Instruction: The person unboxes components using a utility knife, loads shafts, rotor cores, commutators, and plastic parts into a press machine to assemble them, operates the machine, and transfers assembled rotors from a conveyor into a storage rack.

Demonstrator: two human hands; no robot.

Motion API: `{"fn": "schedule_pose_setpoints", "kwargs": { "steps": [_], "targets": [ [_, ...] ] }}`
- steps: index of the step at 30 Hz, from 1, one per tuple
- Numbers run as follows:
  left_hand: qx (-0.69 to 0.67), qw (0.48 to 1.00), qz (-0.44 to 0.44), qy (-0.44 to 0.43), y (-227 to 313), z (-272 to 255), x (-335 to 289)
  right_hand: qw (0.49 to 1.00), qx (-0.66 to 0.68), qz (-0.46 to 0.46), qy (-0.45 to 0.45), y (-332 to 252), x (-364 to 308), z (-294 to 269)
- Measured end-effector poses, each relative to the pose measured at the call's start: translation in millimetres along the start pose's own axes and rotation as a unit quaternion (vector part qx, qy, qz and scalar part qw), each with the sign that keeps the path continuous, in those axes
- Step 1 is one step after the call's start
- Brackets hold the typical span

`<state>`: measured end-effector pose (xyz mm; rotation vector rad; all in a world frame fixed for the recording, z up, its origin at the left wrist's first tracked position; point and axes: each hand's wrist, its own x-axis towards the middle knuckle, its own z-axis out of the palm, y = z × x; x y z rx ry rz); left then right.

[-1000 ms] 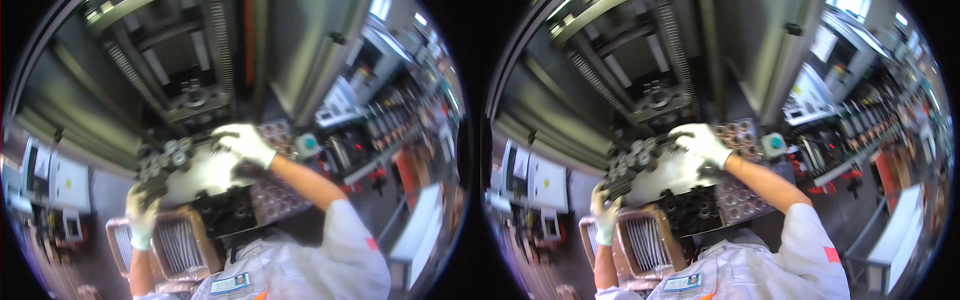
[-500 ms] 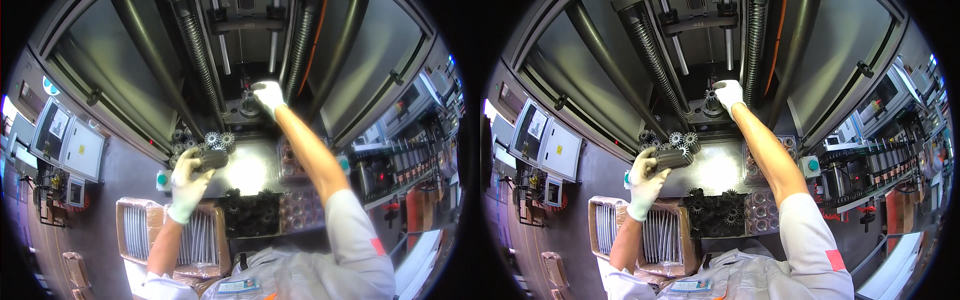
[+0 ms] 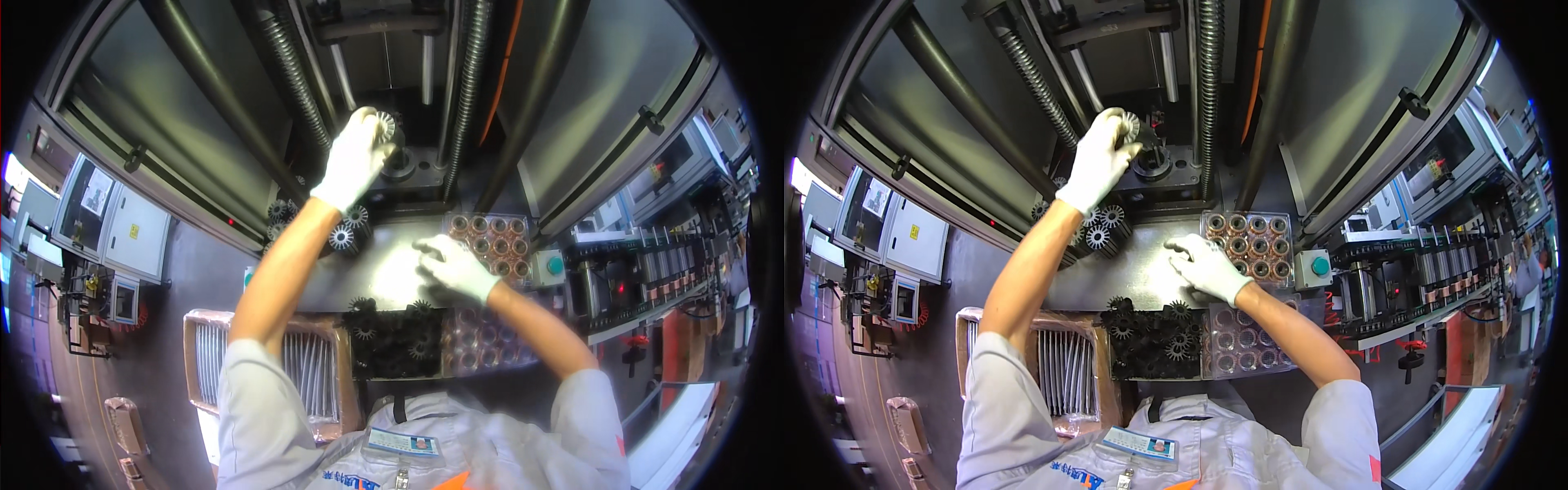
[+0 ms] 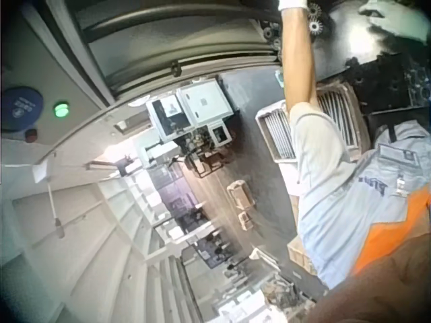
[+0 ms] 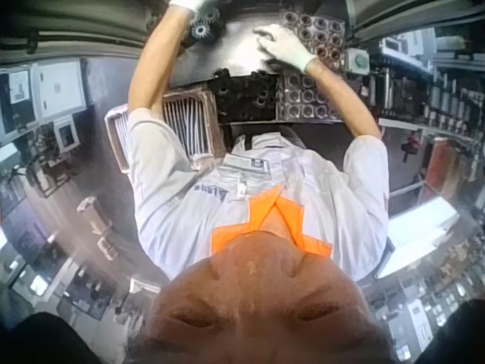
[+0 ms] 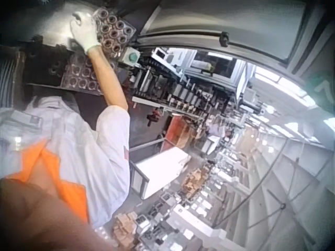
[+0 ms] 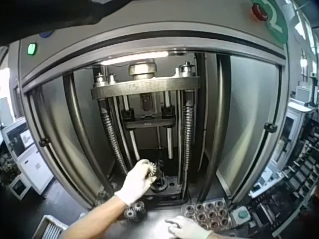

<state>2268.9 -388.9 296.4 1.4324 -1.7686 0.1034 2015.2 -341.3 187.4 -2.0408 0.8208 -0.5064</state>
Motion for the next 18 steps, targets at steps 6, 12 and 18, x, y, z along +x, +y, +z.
{"fn": "schedule_pose_setpoints", "kwargs": {
  "steps": [6,12,18],
  "targets": [
    [0.047,0.982,0.017,-0.184,-18,6,55,0.995,0.075,0.034,-0.061,-10,-18,1],
    [0.125,0.974,-0.048,-0.181,-44,54,6,0.978,-0.05,-0.179,-0.097,10,11,40],
    [0.215,0.965,-0.008,-0.148,6,-7,-53,0.919,-0.172,-0.253,-0.249,-11,29,92]
  ]
}}
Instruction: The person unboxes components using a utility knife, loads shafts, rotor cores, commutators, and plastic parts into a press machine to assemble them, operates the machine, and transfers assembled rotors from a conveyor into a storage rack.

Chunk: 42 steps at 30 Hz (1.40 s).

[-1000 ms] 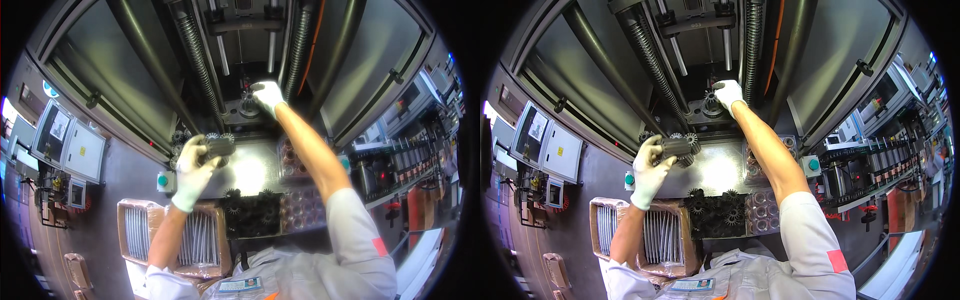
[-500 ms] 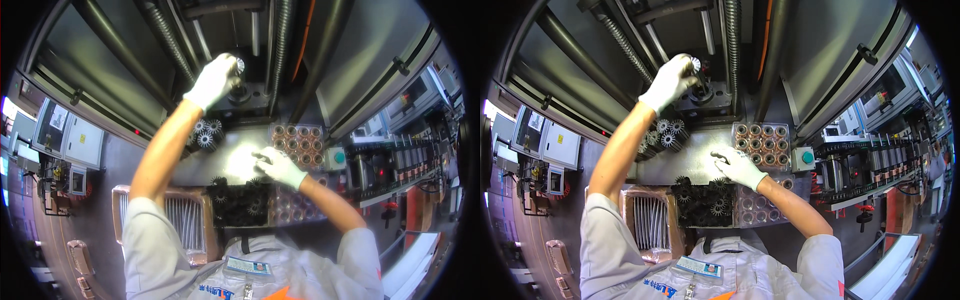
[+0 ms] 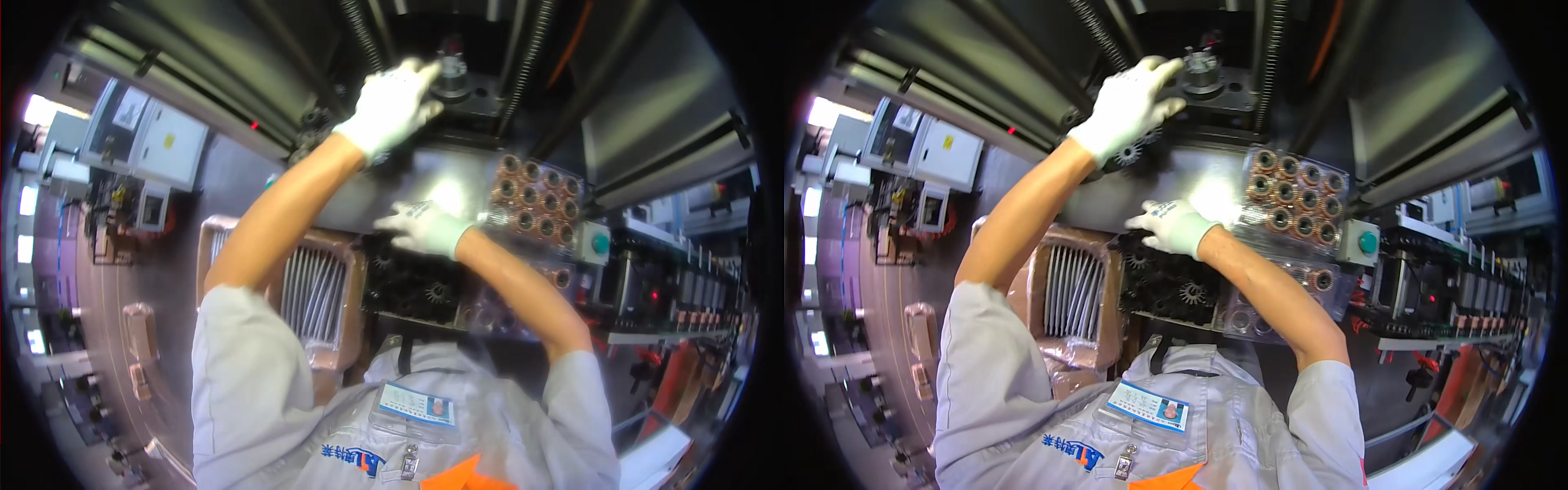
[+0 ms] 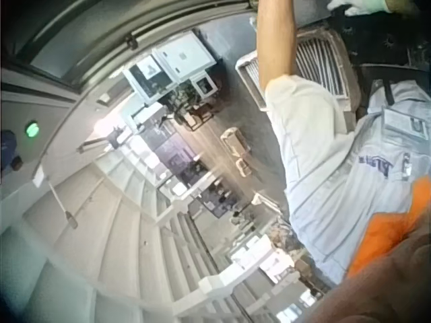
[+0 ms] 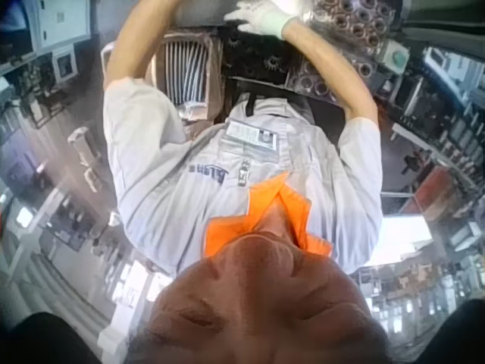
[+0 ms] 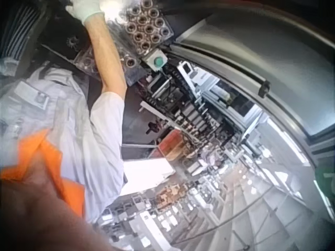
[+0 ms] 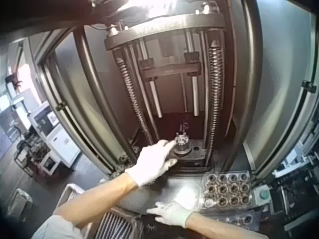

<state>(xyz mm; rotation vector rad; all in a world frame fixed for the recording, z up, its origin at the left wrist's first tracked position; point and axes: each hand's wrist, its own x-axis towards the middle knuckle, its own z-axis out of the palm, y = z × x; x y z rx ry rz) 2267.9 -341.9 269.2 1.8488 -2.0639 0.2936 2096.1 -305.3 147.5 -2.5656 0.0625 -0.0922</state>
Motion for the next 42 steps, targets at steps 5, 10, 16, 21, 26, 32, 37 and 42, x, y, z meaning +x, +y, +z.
{"fn": "schedule_pose_setpoints", "kwargs": {
  "steps": [5,10,16,21,26,32,37,42],
  "targets": [
    [-0.153,0.915,-0.297,-0.225,-22,-60,-179,0.997,0.052,-0.046,0.042,33,-2,32],
    [-0.129,0.882,-0.367,-0.267,-32,2,-343,0.996,0.041,0.06,0.048,-4,-8,-5],
    [-0.07,0.909,-0.333,-0.242,-15,75,-363,0.982,0.095,0.133,0.093,-13,-22,-49],
    [-0.155,0.919,-0.347,-0.105,-21,77,-388,0.898,0.302,0.166,0.273,8,-19,-114],
    [-0.332,0.763,-0.502,-0.235,-24,58,-465,0.82,0.305,0.205,0.439,40,17,-172],
    [-0.487,0.675,-0.479,-0.278,-6,21,-493,0.822,0.195,0.247,0.475,89,46,-181],
    [-0.563,0.621,-0.532,-0.123,-10,8,-463,0.866,0.182,0.284,0.369,124,61,-205],
    [-0.483,0.734,-0.477,0.0,-17,-16,-337,0.889,-0.166,0.277,0.325,88,48,-188]
  ]
}}
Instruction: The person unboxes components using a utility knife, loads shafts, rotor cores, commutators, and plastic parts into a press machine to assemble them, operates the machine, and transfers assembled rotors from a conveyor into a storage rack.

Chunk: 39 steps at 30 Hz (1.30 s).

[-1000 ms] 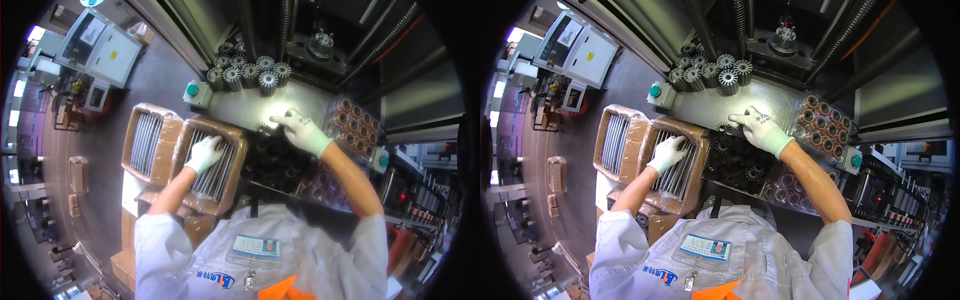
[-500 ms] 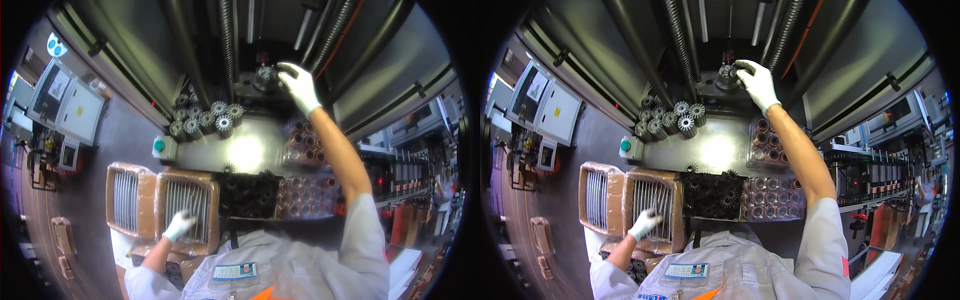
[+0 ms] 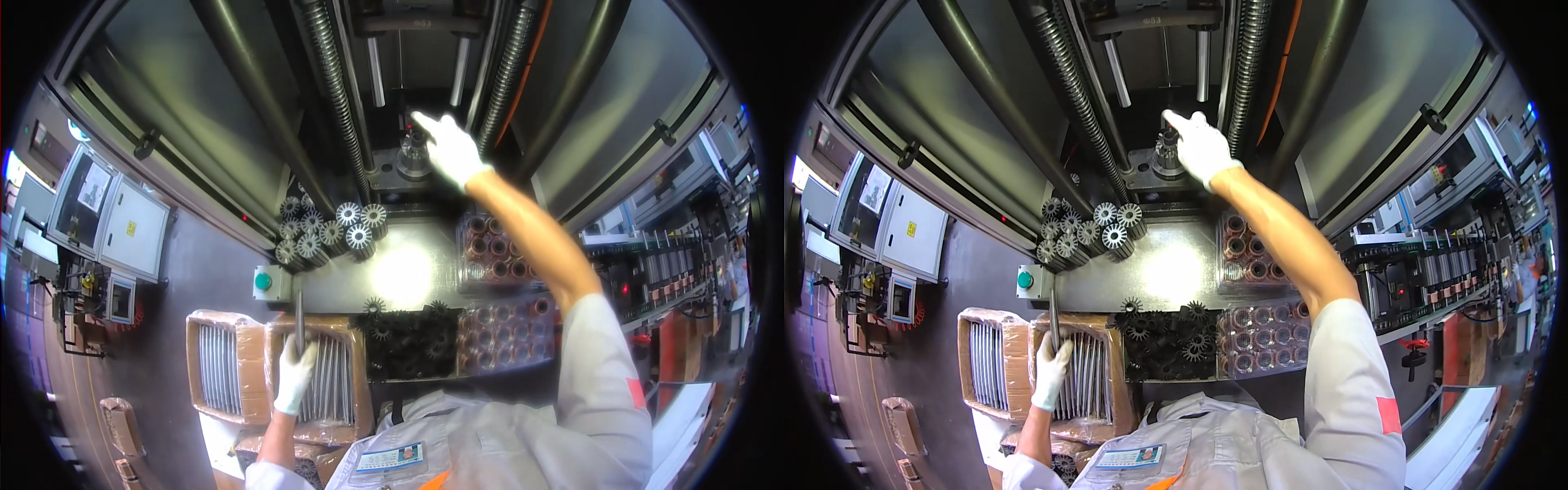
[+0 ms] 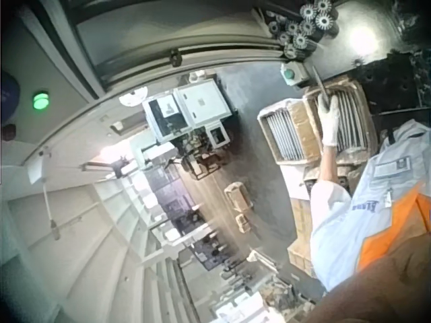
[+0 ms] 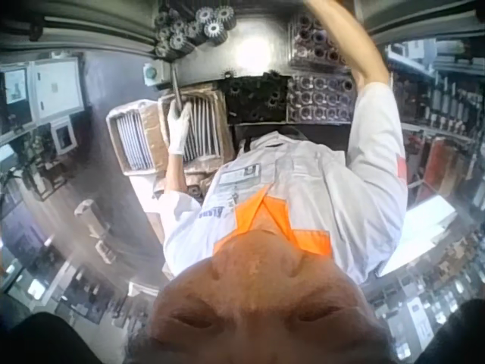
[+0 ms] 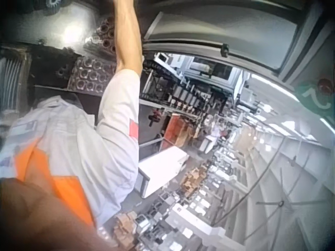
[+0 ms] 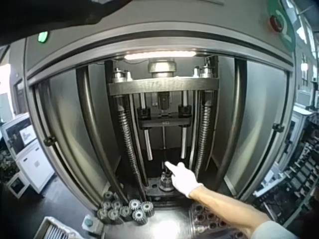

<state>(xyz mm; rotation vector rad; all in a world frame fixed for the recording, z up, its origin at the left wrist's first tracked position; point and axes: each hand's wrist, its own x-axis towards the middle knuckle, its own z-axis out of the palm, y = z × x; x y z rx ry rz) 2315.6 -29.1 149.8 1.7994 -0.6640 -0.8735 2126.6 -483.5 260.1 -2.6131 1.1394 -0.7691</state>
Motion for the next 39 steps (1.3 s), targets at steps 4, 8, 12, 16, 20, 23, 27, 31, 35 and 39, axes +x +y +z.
{"fn": "schedule_pose_setpoints", "kwargs": {
  "steps": [4,8,12,16,20,23,27,31,35,39],
  "targets": [
    [0.029,0.995,0.099,-0.01,74,68,65,0.993,-0.094,-0.051,-0.039,0,-39,-3],
    [-0.082,0.98,0.153,-0.096,171,155,123,0.992,-0.09,-0.063,-0.064,9,-34,-15],
    [-0.128,0.958,0.23,-0.117,244,201,175,0.996,0.043,-0.068,0.025,1,-75,-45],
    [-0.154,0.943,0.276,-0.105,303,230,201,0.996,0.064,-0.056,-0.033,33,-174,-95],
    [-0.152,0.926,0.343,-0.039,332,243,253,0.991,0.049,0.057,-0.11,63,-279,-128],
    [0.005,0.859,0.512,0.023,343,235,300,0.984,0.097,0.118,-0.095,67,-336,-156],
    [0.084,0.839,0.536,-0.027,352,231,295,0.977,0.108,0.175,-0.057,98,-377,-160],
    [0.255,0.882,0.381,0.108,368,212,198,0.975,0.137,0.162,0.068,110,-327,-161],
    [0.092,0.86,0.485,-0.131,275,252,73,0.976,0.006,0.121,0.178,130,-315,-172],
    [0.243,0.762,0.485,-0.354,169,292,-3,0.994,-0.091,0.056,-0.012,181,-348,-110]
  ]
}}
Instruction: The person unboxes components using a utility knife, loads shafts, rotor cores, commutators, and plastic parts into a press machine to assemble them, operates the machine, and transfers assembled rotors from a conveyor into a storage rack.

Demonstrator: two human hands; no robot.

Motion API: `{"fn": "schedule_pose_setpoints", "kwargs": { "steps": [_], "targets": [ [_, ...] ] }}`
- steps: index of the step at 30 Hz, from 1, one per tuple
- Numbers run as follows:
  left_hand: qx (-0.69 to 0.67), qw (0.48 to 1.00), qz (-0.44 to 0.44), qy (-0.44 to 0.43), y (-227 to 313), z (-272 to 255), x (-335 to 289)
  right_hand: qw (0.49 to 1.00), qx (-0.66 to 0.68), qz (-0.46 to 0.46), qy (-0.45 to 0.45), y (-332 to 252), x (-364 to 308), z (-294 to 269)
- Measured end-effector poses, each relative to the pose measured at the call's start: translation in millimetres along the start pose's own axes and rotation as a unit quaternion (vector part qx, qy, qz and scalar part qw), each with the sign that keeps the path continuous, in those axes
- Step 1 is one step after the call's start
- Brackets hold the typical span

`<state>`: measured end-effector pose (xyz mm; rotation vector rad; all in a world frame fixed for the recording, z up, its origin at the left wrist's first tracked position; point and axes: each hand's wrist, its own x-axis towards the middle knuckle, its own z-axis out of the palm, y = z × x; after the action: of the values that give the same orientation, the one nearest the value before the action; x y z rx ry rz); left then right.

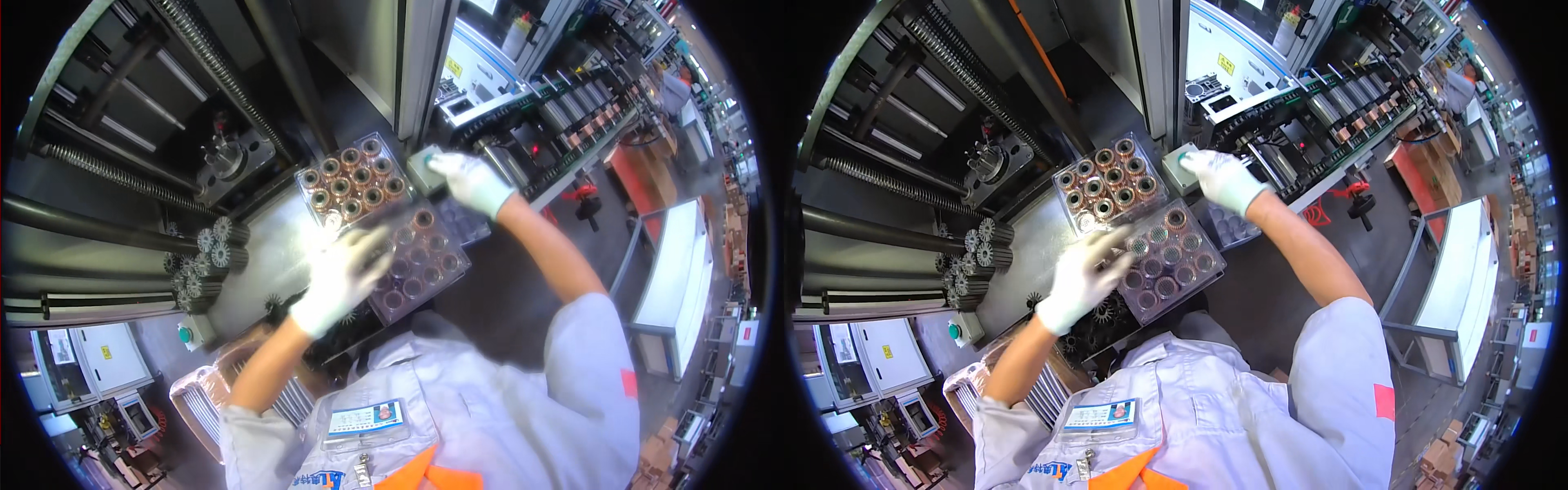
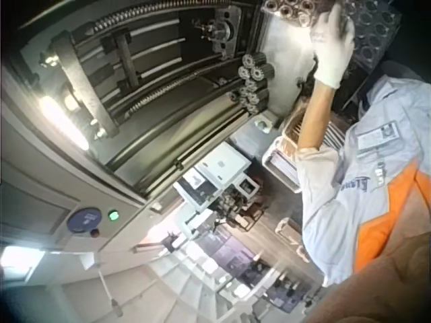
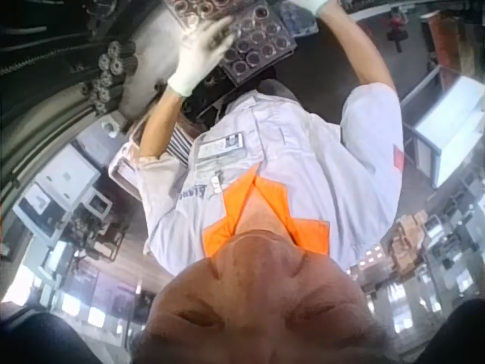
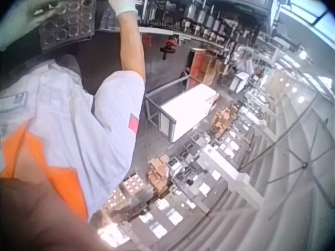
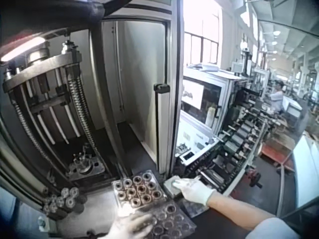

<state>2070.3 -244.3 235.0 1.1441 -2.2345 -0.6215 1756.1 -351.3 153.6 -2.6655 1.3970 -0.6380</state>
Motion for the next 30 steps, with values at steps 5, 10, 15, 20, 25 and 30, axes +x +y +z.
{"fn": "schedule_pose_setpoints", "kwargs": {
  "steps": [5,10,15,20,25,30],
  "targets": [
    [0.058,0.995,0.042,-0.065,-11,72,29,0.994,0.004,0.106,0.036,-52,-24,-14],
    [0.184,0.977,0.043,-0.097,-14,97,55,0.95,0.08,0.275,-0.124,-93,-70,-12],
    [0.15,0.975,0.059,-0.151,-15,98,75,0.914,0.218,0.325,-0.109,-85,-76,-10],
    [0.002,0.995,-0.038,-0.09,45,8,82,0.828,0.452,0.331,-0.022,-67,-142,-57],
    [-0.422,0.878,-0.223,0.038,24,-29,30,0.627,0.51,0.589,-0.013,-36,-346,-22],
    [-0.477,0.824,-0.288,0.102,6,0,-11,0.512,0.471,0.688,0.208,-11,-389,127]
  ]
}}
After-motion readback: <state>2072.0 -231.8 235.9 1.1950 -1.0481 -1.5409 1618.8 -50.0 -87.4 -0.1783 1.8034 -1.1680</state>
